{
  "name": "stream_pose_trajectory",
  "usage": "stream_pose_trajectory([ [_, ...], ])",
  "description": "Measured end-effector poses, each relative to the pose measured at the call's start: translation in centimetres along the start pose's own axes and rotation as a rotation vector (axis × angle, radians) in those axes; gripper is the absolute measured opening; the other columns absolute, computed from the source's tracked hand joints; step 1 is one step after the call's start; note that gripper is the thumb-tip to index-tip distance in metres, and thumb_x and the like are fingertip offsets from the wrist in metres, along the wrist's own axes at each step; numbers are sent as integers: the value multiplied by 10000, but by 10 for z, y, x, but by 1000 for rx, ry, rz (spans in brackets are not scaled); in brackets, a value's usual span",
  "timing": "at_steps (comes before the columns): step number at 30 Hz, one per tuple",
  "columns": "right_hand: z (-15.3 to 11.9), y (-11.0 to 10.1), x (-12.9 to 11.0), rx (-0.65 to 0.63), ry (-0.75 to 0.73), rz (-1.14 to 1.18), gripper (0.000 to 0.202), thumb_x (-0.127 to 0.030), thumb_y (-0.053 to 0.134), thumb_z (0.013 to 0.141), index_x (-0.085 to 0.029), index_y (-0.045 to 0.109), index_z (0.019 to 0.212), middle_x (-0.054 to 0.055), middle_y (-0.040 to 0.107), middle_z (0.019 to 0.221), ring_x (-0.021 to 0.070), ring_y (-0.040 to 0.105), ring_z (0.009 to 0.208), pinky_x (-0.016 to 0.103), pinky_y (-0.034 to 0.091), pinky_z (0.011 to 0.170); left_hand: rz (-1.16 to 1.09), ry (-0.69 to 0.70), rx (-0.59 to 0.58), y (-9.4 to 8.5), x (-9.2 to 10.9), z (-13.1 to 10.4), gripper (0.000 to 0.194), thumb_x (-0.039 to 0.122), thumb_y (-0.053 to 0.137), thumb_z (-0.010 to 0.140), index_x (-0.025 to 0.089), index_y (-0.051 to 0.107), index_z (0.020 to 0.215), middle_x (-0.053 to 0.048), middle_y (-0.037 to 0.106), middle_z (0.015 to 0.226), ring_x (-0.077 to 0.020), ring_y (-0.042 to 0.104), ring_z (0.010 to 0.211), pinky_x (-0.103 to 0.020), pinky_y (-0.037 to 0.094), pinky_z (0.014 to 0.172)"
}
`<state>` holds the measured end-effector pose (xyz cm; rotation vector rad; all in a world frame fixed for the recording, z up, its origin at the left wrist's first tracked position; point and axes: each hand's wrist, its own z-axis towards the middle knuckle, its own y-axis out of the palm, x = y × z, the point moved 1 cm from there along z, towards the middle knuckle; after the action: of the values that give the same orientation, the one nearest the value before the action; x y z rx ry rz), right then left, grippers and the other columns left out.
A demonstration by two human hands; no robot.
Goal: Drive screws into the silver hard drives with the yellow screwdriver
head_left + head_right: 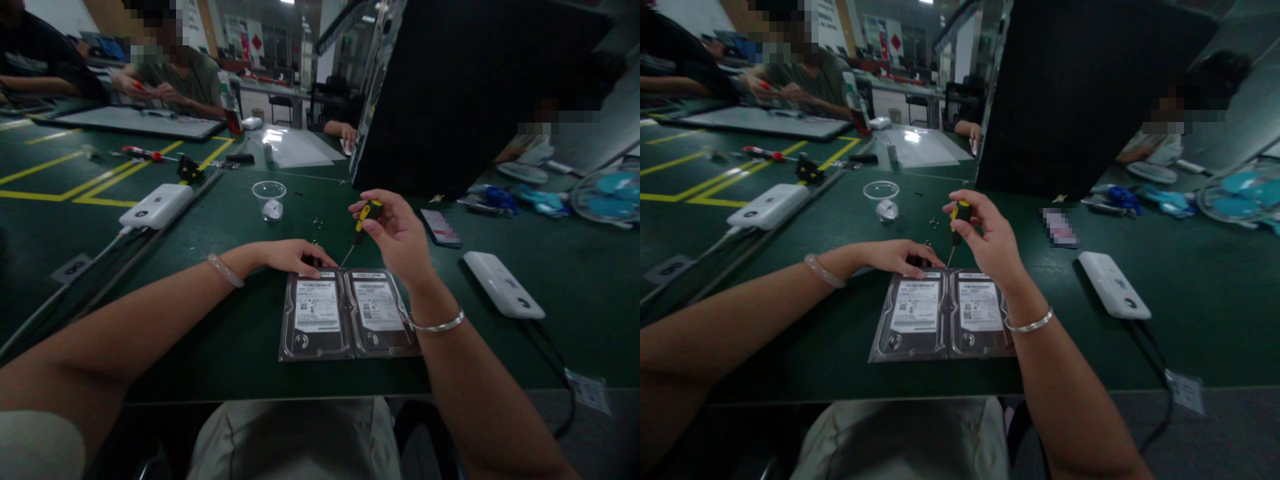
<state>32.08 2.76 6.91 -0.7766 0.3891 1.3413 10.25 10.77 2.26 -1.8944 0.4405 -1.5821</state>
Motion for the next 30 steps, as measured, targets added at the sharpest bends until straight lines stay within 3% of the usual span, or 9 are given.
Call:
stream_pose_trajectory([
  [4,-2,3,-1,96,-48,-184,364,-310,759,834,-342,621,1170,-23,674,1092,156,663,963,316,531,803,8,1,10,0,1,0,496,454,655,888,265,616,1345,-48,654,1218,-173,609,1012,-288,463,909],
  [10,-4,4,0,146,-68,-374,349,-439,682,885,-373,618,1222,4,652,1101,203,617,943,401,521,829,13,-7,7,0,-1,0,503,465,650,890,255,615,1345,-50,658,1198,-170,612,1008,-270,461,893],
  [15,-4,2,4,153,-27,-274,393,-438,691,877,-394,612,1260,-6,655,1218,216,631,1062,404,549,865,10,2,7,1,-1,0,503,470,649,891,257,614,1346,-52,659,1200,-176,615,1018,-276,459,901],
  [20,-3,2,1,6,72,67,377,-382,518,982,-379,549,1358,-8,662,1316,189,643,1204,413,540,1041,-18,13,-1,1,3,0,497,443,645,897,256,611,1356,-55,662,1209,-180,619,1028,-281,462,900],
  [22,-3,3,0,-25,108,130,377,-397,513,982,-369,539,1357,-3,661,1327,178,678,1145,396,566,1014,-1,6,4,0,4,-1,497,447,648,892,265,615,1353,-52,662,1214,-182,613,1026,-288,458,909],
  [26,-1,6,-1,16,68,105,320,-369,620,931,-360,606,1250,-16,694,1127,136,707,931,330,609,903,7,-13,1,0,2,0,521,467,645,886,241,614,1355,-63,658,1211,-193,607,1028,-298,453,914],
  [30,-2,9,1,61,54,60,312,-293,667,901,-373,637,1201,-23,658,1105,142,683,970,333,595,901,10,-13,-3,0,-1,0,503,457,640,892,257,609,1352,-50,659,1224,-176,602,1018,-270,448,902],
])
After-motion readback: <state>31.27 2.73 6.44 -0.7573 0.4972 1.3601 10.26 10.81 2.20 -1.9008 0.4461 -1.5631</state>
